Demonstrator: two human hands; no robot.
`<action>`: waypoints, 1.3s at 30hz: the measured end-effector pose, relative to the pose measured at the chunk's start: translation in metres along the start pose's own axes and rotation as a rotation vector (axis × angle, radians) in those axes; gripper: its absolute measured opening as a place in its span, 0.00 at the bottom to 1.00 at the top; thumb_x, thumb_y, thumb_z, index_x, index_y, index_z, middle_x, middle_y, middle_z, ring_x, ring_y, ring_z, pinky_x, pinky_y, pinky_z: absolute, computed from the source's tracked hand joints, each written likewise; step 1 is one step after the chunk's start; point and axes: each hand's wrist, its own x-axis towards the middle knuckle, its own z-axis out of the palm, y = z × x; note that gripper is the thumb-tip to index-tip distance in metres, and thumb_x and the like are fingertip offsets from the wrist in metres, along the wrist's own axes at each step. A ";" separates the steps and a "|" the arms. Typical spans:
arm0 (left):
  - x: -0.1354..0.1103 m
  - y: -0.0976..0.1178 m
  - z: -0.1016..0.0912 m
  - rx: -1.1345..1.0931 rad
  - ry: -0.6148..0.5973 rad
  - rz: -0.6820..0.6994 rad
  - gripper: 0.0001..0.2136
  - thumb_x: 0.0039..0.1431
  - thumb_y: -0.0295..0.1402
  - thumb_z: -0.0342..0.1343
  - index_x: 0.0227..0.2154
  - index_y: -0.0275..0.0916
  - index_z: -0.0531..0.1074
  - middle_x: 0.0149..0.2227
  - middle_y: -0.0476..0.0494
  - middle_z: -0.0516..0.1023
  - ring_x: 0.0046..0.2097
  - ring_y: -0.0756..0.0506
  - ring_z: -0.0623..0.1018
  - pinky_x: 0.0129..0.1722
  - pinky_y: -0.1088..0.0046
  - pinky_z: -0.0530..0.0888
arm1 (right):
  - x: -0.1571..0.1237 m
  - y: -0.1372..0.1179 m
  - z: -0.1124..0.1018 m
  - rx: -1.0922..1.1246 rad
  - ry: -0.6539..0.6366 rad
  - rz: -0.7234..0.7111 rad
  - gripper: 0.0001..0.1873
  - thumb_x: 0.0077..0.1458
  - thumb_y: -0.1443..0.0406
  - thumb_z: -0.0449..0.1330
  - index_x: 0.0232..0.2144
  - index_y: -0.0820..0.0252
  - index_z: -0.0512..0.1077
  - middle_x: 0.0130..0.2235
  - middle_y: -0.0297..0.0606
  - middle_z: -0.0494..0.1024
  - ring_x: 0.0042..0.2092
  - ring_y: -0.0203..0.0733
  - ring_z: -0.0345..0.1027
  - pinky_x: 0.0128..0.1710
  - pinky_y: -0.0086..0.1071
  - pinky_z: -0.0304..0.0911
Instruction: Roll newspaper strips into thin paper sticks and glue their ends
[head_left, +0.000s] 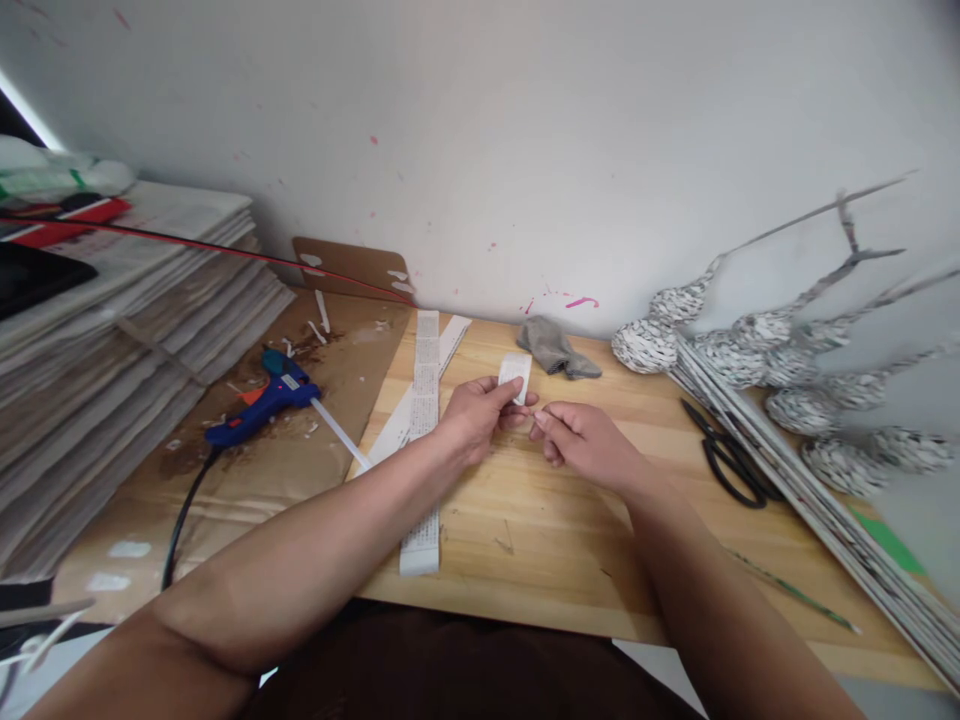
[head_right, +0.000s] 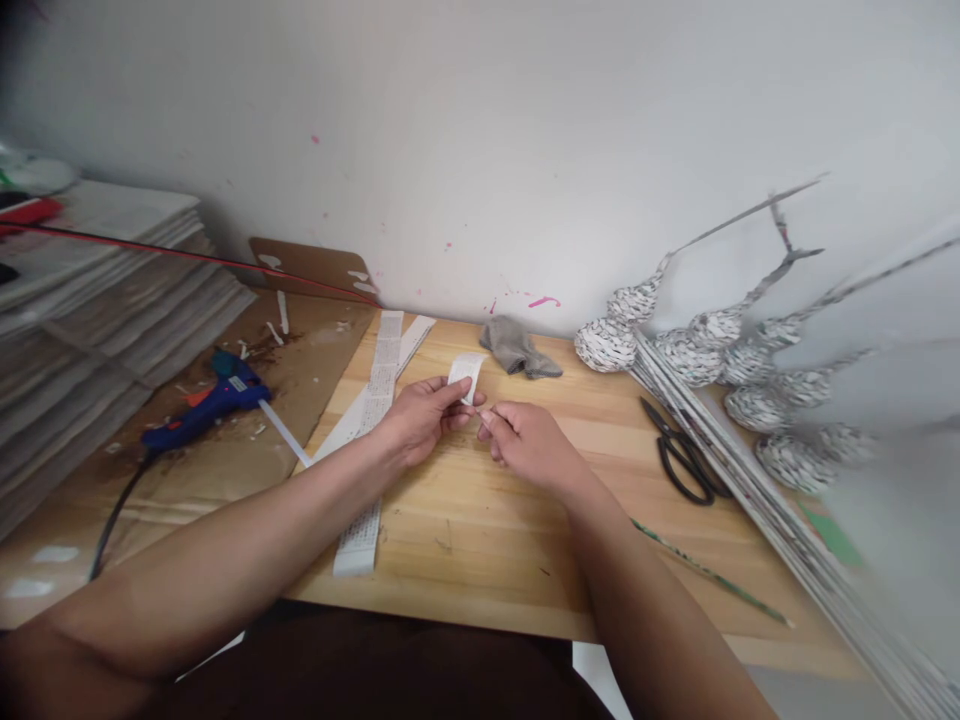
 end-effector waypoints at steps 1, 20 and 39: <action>0.000 0.000 0.000 -0.004 0.008 0.002 0.06 0.58 0.25 0.57 0.26 0.31 0.70 0.26 0.39 0.79 0.20 0.55 0.74 0.21 0.84 0.73 | 0.000 0.000 0.000 -0.047 0.049 -0.040 0.16 0.61 0.56 0.51 0.28 0.59 0.68 0.23 0.33 0.73 0.25 0.36 0.65 0.26 0.29 0.56; 0.001 0.001 -0.001 0.001 0.001 0.003 0.05 0.58 0.25 0.57 0.27 0.30 0.71 0.26 0.39 0.79 0.21 0.55 0.74 0.21 0.84 0.73 | 0.000 -0.001 0.001 -0.158 0.139 -0.139 0.15 0.63 0.59 0.49 0.31 0.59 0.70 0.23 0.32 0.72 0.25 0.36 0.63 0.29 0.30 0.54; 0.000 0.002 -0.001 0.008 0.011 0.015 0.05 0.58 0.25 0.57 0.28 0.29 0.72 0.27 0.39 0.79 0.20 0.56 0.73 0.21 0.85 0.72 | -0.001 -0.002 0.002 -0.265 0.191 -0.190 0.16 0.63 0.60 0.47 0.28 0.58 0.69 0.23 0.34 0.72 0.26 0.38 0.64 0.28 0.31 0.52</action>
